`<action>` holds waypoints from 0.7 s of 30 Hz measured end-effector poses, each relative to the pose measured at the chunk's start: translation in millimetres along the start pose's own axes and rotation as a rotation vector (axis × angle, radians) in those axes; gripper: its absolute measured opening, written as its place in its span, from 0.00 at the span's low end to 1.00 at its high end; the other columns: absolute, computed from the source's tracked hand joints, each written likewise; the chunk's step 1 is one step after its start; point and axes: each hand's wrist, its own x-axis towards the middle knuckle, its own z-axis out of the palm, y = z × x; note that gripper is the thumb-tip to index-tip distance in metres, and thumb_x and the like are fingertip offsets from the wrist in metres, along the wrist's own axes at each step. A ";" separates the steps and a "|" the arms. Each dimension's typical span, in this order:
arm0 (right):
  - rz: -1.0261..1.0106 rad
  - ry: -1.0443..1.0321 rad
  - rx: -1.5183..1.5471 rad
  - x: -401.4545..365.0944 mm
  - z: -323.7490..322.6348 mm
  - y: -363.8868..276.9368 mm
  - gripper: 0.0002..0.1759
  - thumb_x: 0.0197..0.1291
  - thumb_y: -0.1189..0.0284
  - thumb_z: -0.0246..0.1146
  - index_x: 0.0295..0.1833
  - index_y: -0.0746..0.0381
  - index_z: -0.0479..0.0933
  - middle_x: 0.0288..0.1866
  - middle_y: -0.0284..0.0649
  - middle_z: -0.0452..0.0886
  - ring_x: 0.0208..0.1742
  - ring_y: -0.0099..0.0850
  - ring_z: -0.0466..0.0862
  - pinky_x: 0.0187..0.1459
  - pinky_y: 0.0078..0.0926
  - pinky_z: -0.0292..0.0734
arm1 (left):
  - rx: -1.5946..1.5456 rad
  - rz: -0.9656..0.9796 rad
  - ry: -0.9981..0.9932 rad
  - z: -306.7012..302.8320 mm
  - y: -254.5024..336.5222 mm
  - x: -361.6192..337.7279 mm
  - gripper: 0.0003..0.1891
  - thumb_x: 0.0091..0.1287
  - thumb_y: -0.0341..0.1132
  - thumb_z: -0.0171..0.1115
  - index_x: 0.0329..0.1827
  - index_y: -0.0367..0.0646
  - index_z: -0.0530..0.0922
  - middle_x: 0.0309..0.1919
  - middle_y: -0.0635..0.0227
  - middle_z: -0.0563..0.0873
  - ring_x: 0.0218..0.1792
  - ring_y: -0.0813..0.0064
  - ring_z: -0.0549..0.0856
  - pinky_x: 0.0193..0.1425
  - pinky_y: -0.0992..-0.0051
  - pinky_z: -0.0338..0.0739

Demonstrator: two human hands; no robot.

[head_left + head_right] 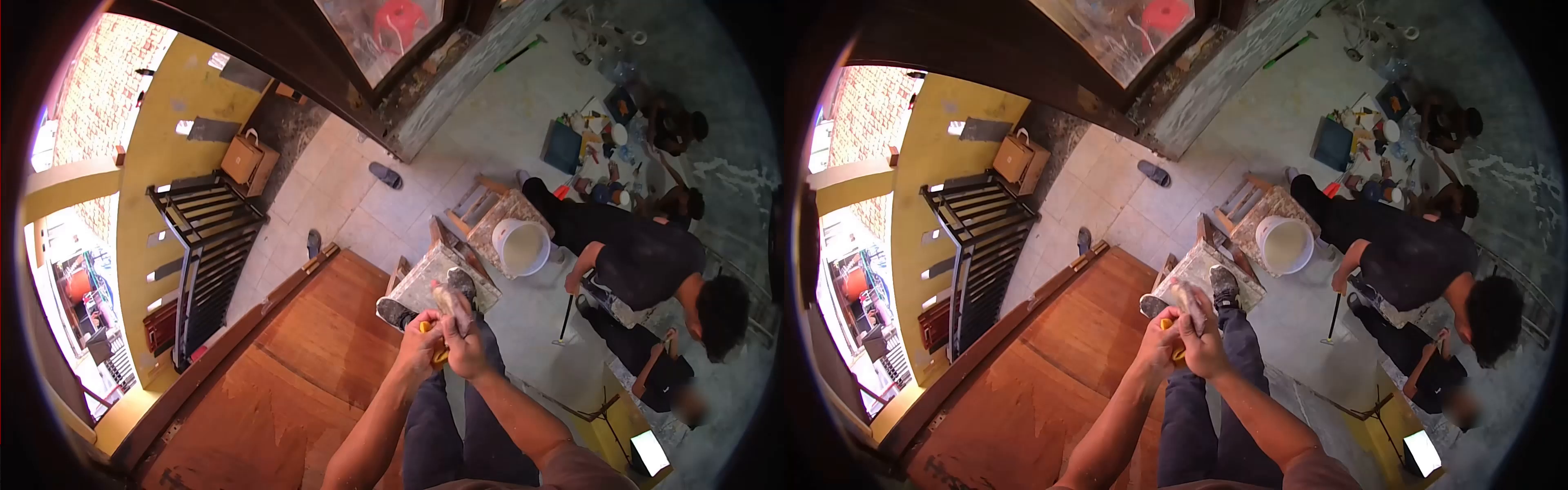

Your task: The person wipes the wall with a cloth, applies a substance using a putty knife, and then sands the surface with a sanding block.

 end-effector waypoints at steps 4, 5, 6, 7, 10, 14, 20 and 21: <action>0.133 0.070 0.471 21.8 -26.6 -0.4 0.31 0.76 0.60 0.47 0.74 0.70 0.54 0.77 0.46 0.58 0.75 0.33 0.62 0.74 0.32 0.54 | -0.328 -0.106 -0.117 -8.6 -14.1 30.8 0.11 0.67 0.32 0.64 0.49 0.42 0.74 0.38 0.69 0.81 0.36 0.77 0.82 0.43 0.75 0.80; 0.172 0.062 0.603 26.7 -31.6 -3.1 0.32 0.75 0.60 0.48 0.74 0.69 0.54 0.77 0.46 0.59 0.75 0.33 0.62 0.74 0.32 0.54 | -0.405 -0.122 -0.224 -22.1 -24.1 39.0 0.14 0.67 0.31 0.64 0.52 0.42 0.73 0.44 0.66 0.82 0.41 0.74 0.84 0.50 0.71 0.82; 0.178 0.066 0.605 29.9 -37.3 3.3 0.32 0.75 0.60 0.48 0.74 0.69 0.54 0.77 0.46 0.59 0.75 0.33 0.62 0.74 0.32 0.54 | -0.362 -0.088 -0.258 -22.5 -23.8 45.1 0.16 0.66 0.30 0.64 0.54 0.42 0.73 0.42 0.68 0.82 0.39 0.75 0.84 0.47 0.72 0.82; 0.219 0.077 0.646 32.2 -42.7 10.9 0.32 0.74 0.60 0.50 0.74 0.69 0.55 0.76 0.46 0.61 0.74 0.34 0.63 0.73 0.33 0.56 | -0.364 -0.092 -0.252 -22.6 -24.2 48.4 0.16 0.66 0.30 0.64 0.54 0.42 0.73 0.42 0.68 0.82 0.39 0.75 0.84 0.47 0.72 0.82; 0.318 0.108 0.641 34.7 -57.4 42.0 0.33 0.72 0.60 0.53 0.74 0.69 0.56 0.74 0.47 0.63 0.74 0.36 0.65 0.72 0.34 0.58 | -0.028 -0.052 -0.142 1.5 -11.5 51.8 0.15 0.63 0.25 0.66 0.51 0.41 0.74 0.38 0.71 0.82 0.35 0.82 0.81 0.38 0.79 0.78; 0.333 0.255 0.440 39.4 -54.8 70.1 0.27 0.71 0.68 0.54 0.70 0.70 0.64 0.69 0.46 0.70 0.68 0.32 0.71 0.69 0.31 0.63 | 0.317 0.025 0.022 -31.6 -33.8 87.7 0.14 0.62 0.20 0.64 0.48 0.43 0.75 0.36 0.73 0.82 0.35 0.84 0.80 0.37 0.81 0.77; 0.317 0.230 0.075 50.3 -24.9 194.5 0.18 0.63 0.71 0.55 0.55 0.68 0.78 0.52 0.40 0.82 0.49 0.30 0.80 0.42 0.25 0.77 | 0.078 0.085 0.081 -88.3 -41.9 130.4 0.12 0.61 0.28 0.56 0.48 0.45 0.75 0.37 0.73 0.79 0.33 0.76 0.81 0.38 0.75 0.80; 0.307 0.347 0.011 76.4 2.7 219.4 0.18 0.63 0.71 0.55 0.55 0.68 0.78 0.52 0.40 0.82 0.49 0.30 0.80 0.42 0.25 0.77 | -0.032 0.164 0.159 -104.7 -39.1 126.2 0.13 0.61 0.30 0.57 0.50 0.43 0.74 0.37 0.70 0.78 0.36 0.76 0.81 0.40 0.75 0.81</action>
